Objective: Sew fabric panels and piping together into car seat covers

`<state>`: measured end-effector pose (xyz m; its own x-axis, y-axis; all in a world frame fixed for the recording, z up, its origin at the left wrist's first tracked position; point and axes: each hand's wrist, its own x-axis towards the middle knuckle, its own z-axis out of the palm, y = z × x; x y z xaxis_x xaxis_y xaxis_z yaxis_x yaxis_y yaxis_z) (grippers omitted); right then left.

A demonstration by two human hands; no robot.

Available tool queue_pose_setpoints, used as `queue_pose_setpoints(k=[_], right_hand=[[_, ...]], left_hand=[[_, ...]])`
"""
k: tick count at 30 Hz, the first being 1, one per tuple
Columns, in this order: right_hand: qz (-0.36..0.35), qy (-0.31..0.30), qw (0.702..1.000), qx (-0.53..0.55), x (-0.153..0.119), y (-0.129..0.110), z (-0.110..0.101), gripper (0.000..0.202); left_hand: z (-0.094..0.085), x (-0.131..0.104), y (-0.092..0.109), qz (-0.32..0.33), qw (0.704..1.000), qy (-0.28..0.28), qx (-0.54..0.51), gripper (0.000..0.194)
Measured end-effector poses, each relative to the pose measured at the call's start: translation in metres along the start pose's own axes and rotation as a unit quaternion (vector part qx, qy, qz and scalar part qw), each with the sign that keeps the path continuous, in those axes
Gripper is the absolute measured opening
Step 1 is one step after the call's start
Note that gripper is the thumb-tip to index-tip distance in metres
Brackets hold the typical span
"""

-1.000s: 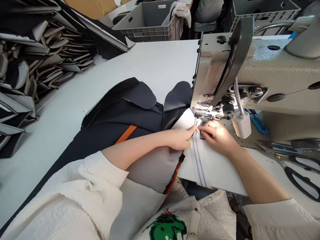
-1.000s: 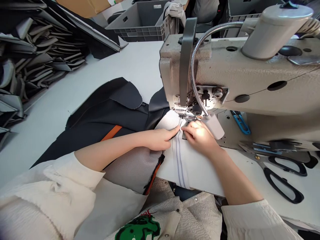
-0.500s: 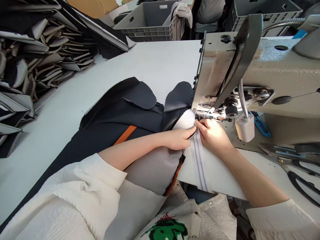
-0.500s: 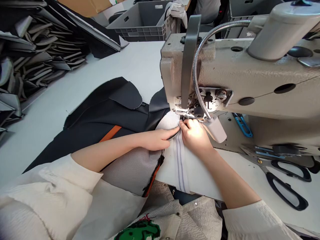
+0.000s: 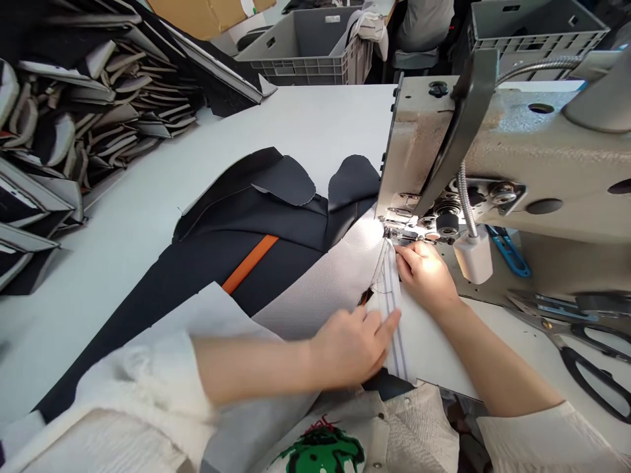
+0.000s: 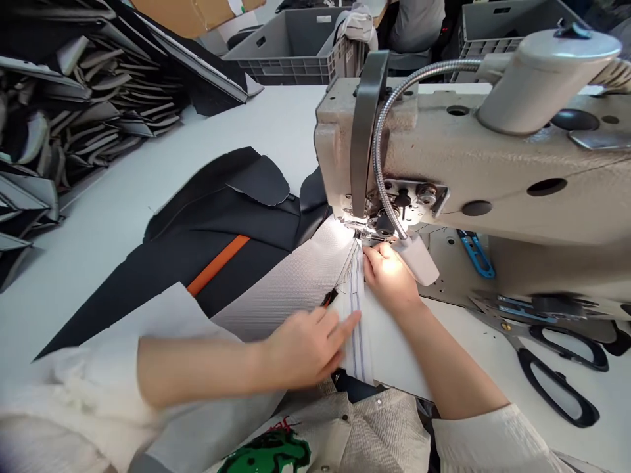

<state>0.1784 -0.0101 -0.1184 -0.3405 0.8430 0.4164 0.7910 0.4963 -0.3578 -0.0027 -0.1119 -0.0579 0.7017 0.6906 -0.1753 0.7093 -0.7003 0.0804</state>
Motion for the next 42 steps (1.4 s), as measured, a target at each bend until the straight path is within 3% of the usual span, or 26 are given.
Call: queue_pose_setpoints(k=[4,7,9,12,16,18,20,22,24,27,30,32,35,39,42], right_hand=[[0.030,-0.056,0.998,0.025,-0.001,-0.006,-0.010,0.029],[0.051,-0.100,0.993,0.034,0.000,-0.014,-0.014,0.030],[0.053,-0.121,0.991,0.016,-0.001,-0.019,-0.015,0.035],[0.030,-0.139,0.990,-0.006,-0.003,-0.024,-0.014,0.038],[0.010,-0.136,0.990,0.022,-0.006,-0.025,-0.015,0.035],[-0.009,-0.139,0.989,0.041,-0.006,-0.024,-0.016,0.033],[-0.040,-0.149,0.987,0.053,-0.006,-0.023,-0.018,0.030],[-0.070,-0.157,0.984,0.053,-0.006,-0.021,-0.020,0.028],[-0.091,-0.161,0.982,0.041,-0.005,-0.018,-0.021,0.028],[-0.107,-0.165,0.980,0.024,-0.005,-0.015,-0.021,0.032],[-0.081,-0.135,0.988,0.005,-0.005,-0.010,-0.018,0.036],[-0.036,-0.074,0.996,-0.022,-0.006,-0.005,-0.014,0.035],[0.008,0.002,0.997,-0.075,-0.006,0.001,-0.009,0.030],[-0.020,-0.002,0.991,-0.133,-0.003,-0.006,-0.003,0.034],[-0.023,-0.021,0.992,-0.119,-0.002,-0.016,0.001,0.036]], left_hand=[[0.026,-0.049,0.037,-0.154,0.987,0.018,0.050,0.071],[0.039,-0.056,0.044,-0.259,0.959,0.046,0.109,0.069],[0.036,-0.053,0.037,-0.279,0.955,0.019,0.102,0.072],[0.007,-0.051,0.011,-0.275,0.960,-0.053,0.001,0.078],[-0.057,-0.048,-0.024,-0.265,0.940,-0.115,-0.180,0.072],[-0.082,-0.039,-0.025,-0.260,0.932,-0.153,-0.200,0.072],[-0.093,-0.026,-0.016,-0.242,0.924,-0.216,-0.203,0.078],[-0.090,-0.014,-0.006,-0.210,0.912,-0.274,-0.224,0.082],[-0.078,-0.006,-0.002,-0.190,0.900,-0.292,-0.261,0.082],[-0.057,-0.001,-0.010,-0.180,0.906,-0.244,-0.295,0.068],[-0.047,0.002,-0.020,-0.159,0.936,-0.181,-0.256,0.051],[-0.045,0.005,-0.024,-0.136,0.951,-0.167,-0.222,0.054],[-0.048,0.008,-0.031,-0.101,0.951,-0.194,-0.216,0.067],[-0.053,0.005,-0.049,-0.086,0.925,-0.236,-0.283,0.065],[-0.055,0.003,-0.057,-0.091,0.915,-0.242,-0.311,0.065]])
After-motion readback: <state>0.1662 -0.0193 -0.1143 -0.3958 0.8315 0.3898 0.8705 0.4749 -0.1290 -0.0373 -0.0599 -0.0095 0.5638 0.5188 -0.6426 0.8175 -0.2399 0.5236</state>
